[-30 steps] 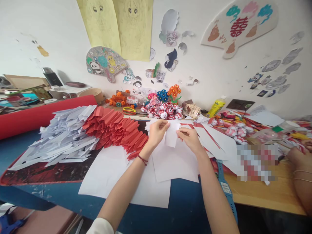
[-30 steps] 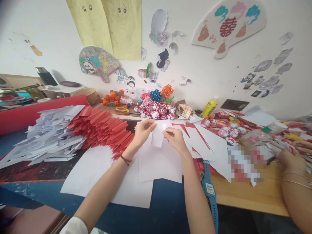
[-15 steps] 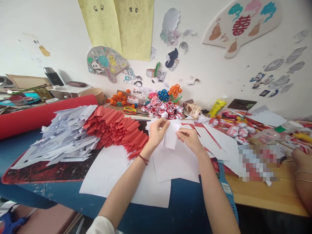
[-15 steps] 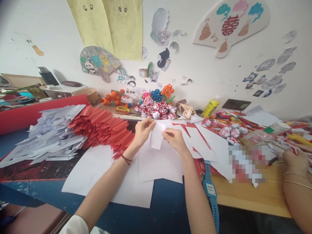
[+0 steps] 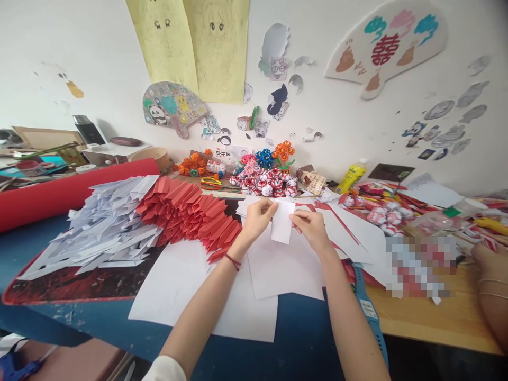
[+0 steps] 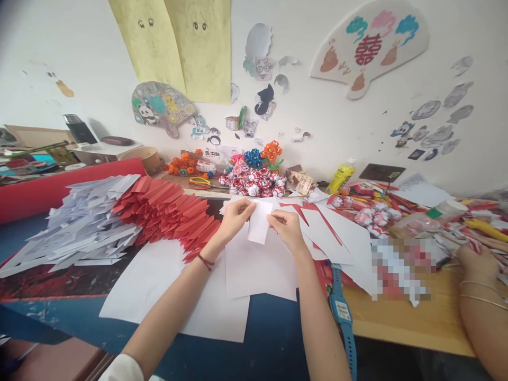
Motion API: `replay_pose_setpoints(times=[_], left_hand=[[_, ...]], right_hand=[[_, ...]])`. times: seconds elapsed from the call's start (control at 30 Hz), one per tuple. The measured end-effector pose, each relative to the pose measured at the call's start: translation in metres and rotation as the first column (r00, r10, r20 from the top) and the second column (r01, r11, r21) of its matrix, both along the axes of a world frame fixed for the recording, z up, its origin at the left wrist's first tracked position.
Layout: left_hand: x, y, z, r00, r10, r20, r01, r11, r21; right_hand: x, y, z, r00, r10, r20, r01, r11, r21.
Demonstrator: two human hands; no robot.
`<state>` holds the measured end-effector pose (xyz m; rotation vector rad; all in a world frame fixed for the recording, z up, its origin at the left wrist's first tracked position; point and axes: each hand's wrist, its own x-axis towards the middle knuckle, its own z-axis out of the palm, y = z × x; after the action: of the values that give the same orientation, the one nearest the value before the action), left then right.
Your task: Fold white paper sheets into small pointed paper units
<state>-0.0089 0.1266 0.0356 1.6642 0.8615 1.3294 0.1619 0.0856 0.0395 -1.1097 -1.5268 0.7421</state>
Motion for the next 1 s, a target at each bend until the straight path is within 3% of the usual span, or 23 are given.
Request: replay_pose_setpoints(times=[0.2, 0.37, 0.57, 1.0], left_hand=[[-0.0006, -0.0008, 0.0004, 0.995, 0.074, -0.072, -0.070, 0.995, 0.065], [-0.0003, -0.0034, 0.0027, 0.997, -0.041, -0.058, 0.041, 0.999, -0.005], [-0.0017, -0.0017, -0.0003, 0.974, 0.096, -0.207, -0.075, 0.991, 0.107], [-0.0031, -0.0018, 0.0005, 0.945, -0.002, -0.326, 0.044, 0.992, 0.122]], right_hand=[[0.0015, 0.0028, -0.0022, 1.000, -0.010, -0.009, 0.010, 1.000, 0.008], [0.0022, 0.0034, -0.0028, 0.998, -0.048, -0.046, 0.050, 0.998, 0.033], [0.0009, 0.0038, -0.0032, 0.997, -0.054, -0.061, 0.056, 0.998, 0.033], [0.0019, 0.0025, -0.0009, 0.989, -0.104, -0.107, 0.112, 0.990, 0.080]])
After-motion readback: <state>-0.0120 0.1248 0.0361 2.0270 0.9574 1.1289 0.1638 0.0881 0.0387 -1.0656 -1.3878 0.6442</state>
